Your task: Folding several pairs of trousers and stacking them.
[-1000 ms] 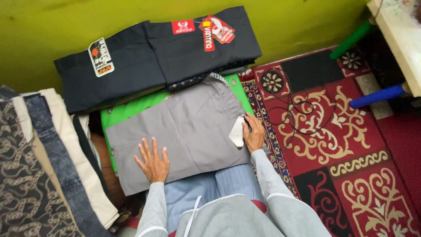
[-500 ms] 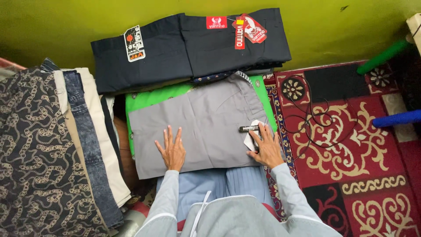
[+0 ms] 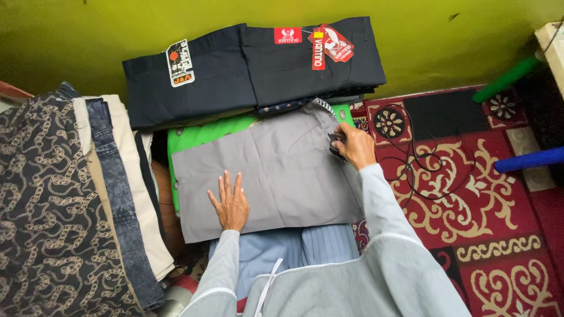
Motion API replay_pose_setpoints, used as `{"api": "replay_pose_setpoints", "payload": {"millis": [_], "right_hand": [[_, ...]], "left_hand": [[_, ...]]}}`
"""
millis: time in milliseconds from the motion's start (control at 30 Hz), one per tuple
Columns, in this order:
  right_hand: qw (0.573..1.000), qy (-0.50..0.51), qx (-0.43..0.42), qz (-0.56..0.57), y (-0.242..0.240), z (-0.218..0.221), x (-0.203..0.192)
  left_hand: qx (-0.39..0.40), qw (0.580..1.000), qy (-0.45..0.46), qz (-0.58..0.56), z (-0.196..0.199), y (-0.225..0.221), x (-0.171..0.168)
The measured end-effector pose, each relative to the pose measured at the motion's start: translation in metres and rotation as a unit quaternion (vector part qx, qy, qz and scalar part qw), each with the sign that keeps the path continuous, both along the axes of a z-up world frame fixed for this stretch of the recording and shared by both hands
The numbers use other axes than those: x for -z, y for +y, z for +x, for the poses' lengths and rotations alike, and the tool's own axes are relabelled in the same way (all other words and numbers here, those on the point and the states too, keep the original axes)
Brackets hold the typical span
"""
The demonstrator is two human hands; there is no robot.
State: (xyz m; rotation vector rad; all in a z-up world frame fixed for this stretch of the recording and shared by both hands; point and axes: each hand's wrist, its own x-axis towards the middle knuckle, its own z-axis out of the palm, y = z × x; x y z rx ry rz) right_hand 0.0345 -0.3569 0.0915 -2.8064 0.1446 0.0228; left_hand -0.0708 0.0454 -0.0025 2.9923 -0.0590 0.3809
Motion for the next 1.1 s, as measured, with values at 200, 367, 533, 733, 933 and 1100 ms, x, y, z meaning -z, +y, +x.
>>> {"api": "replay_pose_setpoints", "payload": {"millis": [200,367,533,733,933,1100], "right_hand": [[0.991,0.05,-0.014,0.126,0.014,0.016,-0.037],[0.994,-0.058,-0.078,0.041,0.014,0.045,0.017],[0.977,-0.177,-0.078,0.087,0.05,0.005,0.01],[0.977,-0.172,-0.092,-0.088,0.099,-0.041,0.058],[0.989,-0.095,-0.101,-0.045,0.157,-0.069,0.069],[0.994,-0.057,-0.076,-0.059,0.161,-0.066,0.064]], "left_hand": [[0.003,1.0,-0.004,-0.001,0.002,0.0,-0.001],[0.006,1.0,-0.009,-0.001,0.004,-0.002,-0.005],[-0.001,1.0,-0.01,0.001,0.005,-0.005,-0.01],[-0.01,1.0,0.028,0.008,0.019,-0.014,0.007],[0.107,0.992,0.059,-0.035,0.073,-0.076,0.017],[0.003,0.996,-0.01,-0.086,0.143,-0.047,0.028]]}}
